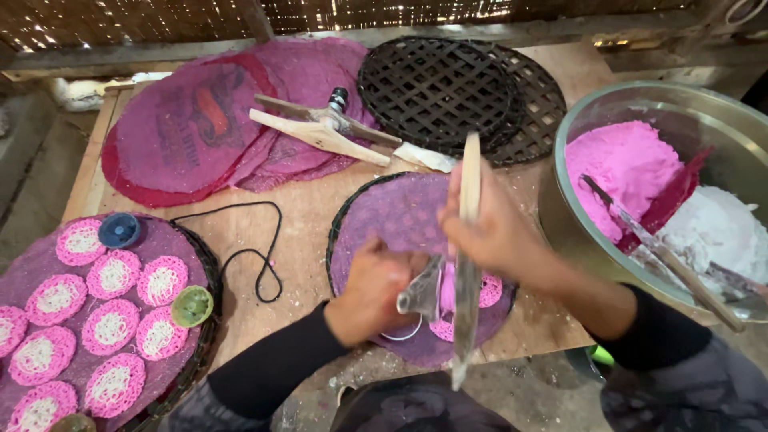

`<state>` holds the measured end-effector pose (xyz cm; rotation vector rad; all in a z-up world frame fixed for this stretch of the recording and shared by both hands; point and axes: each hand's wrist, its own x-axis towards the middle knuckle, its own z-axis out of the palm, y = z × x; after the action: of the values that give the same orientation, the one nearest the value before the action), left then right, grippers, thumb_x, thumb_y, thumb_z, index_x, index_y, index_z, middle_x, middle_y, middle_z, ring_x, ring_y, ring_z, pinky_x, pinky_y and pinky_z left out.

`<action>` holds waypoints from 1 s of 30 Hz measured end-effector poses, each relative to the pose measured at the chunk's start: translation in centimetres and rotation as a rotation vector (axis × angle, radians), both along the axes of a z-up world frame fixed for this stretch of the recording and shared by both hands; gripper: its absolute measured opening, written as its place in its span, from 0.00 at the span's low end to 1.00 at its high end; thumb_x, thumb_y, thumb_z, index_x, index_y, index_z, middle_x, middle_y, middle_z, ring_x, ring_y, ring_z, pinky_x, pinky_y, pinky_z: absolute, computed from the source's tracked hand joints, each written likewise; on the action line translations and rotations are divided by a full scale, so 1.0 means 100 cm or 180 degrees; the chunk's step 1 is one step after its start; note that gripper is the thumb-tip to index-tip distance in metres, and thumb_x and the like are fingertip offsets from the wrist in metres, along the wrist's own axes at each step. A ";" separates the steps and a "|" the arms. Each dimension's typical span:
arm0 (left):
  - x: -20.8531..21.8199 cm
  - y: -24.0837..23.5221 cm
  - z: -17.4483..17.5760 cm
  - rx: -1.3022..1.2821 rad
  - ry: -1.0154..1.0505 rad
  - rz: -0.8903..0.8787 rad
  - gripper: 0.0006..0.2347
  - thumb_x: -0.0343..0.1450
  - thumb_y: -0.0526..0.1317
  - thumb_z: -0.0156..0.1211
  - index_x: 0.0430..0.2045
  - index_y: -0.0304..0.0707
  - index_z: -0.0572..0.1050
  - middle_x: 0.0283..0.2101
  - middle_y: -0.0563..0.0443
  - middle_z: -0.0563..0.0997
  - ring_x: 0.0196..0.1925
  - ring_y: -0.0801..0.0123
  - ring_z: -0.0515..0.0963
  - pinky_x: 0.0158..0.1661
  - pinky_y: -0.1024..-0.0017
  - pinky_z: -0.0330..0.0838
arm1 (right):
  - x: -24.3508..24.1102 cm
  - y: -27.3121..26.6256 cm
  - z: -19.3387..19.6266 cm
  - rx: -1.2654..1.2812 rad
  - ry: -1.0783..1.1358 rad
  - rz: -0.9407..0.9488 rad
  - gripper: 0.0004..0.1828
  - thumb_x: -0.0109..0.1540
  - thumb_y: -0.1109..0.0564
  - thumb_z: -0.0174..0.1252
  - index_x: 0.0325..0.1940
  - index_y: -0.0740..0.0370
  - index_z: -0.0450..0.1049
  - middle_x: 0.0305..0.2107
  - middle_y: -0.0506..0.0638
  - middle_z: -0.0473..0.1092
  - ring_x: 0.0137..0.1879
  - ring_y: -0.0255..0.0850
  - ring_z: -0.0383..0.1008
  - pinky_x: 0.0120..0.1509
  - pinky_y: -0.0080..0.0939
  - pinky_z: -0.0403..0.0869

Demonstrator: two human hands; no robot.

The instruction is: The person uses a wooden tool to scoop pink cotton candy from a metal bowl and places it into a circular mold on a purple mat. They then use the tool to press and shape the candy into a ring. This process is repeated multiple times.

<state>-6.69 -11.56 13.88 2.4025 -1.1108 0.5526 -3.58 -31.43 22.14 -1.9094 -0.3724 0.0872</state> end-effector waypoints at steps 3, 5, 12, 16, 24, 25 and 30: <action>-0.015 0.017 0.013 0.0067 0.0622 -0.0193 0.12 0.55 0.44 0.68 0.28 0.50 0.78 0.27 0.53 0.79 0.27 0.58 0.78 0.34 0.57 0.67 | -0.032 -0.017 0.004 -0.0554 -0.0948 0.0327 0.16 0.58 0.66 0.58 0.46 0.62 0.62 0.31 0.48 0.64 0.34 0.37 0.71 0.38 0.39 0.71; -0.013 0.028 0.021 0.0340 0.1385 -0.0053 0.14 0.57 0.46 0.72 0.31 0.46 0.79 0.26 0.47 0.79 0.28 0.52 0.79 0.35 0.55 0.71 | -0.045 -0.034 0.010 -0.0182 -0.1216 0.0776 0.19 0.58 0.66 0.56 0.51 0.62 0.60 0.37 0.49 0.64 0.42 0.37 0.70 0.48 0.40 0.73; -0.023 0.016 -0.011 -0.1759 0.2497 -0.0902 0.15 0.64 0.42 0.74 0.40 0.38 0.80 0.42 0.48 0.84 0.43 0.64 0.83 0.48 0.68 0.78 | -0.007 -0.135 0.010 0.3143 -0.1413 0.0061 0.10 0.74 0.59 0.50 0.37 0.59 0.66 0.24 0.49 0.63 0.28 0.40 0.66 0.36 0.43 0.68; -0.027 -0.023 -0.036 -0.2587 0.2261 -0.1177 0.15 0.66 0.43 0.73 0.42 0.39 0.76 0.43 0.49 0.80 0.47 0.65 0.80 0.51 0.67 0.76 | 0.053 -0.135 -0.048 0.3995 -0.1670 -0.0754 0.13 0.73 0.59 0.48 0.32 0.58 0.62 0.20 0.48 0.59 0.23 0.39 0.61 0.32 0.41 0.66; 0.015 0.018 -0.018 -0.4934 0.1405 -0.1669 0.17 0.71 0.45 0.70 0.46 0.40 0.69 0.46 0.51 0.74 0.53 0.67 0.74 0.57 0.66 0.72 | -0.002 -0.023 -0.155 0.4205 0.0436 -0.0586 0.08 0.69 0.51 0.51 0.43 0.57 0.68 0.43 0.55 0.74 0.52 0.47 0.75 0.61 0.51 0.74; 0.019 0.028 -0.016 -0.5208 0.1642 -0.1706 0.17 0.71 0.45 0.70 0.46 0.40 0.69 0.47 0.51 0.73 0.54 0.67 0.73 0.58 0.65 0.72 | -0.006 -0.030 -0.154 0.2858 0.0024 -0.0217 0.10 0.65 0.54 0.55 0.47 0.60 0.69 0.46 0.56 0.73 0.54 0.49 0.74 0.61 0.50 0.73; 0.022 0.052 -0.021 -0.5422 0.1725 -0.1778 0.17 0.72 0.48 0.71 0.42 0.35 0.72 0.48 0.53 0.70 0.56 0.65 0.72 0.59 0.66 0.71 | -0.007 -0.095 -0.100 -0.0292 -0.0834 -0.1077 0.16 0.69 0.57 0.53 0.59 0.65 0.76 0.53 0.57 0.72 0.59 0.50 0.70 0.64 0.49 0.68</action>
<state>-4.45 -6.40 11.80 0.6302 -0.5150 0.3258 -4.23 -40.89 12.12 -2.0542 -0.2172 -0.3785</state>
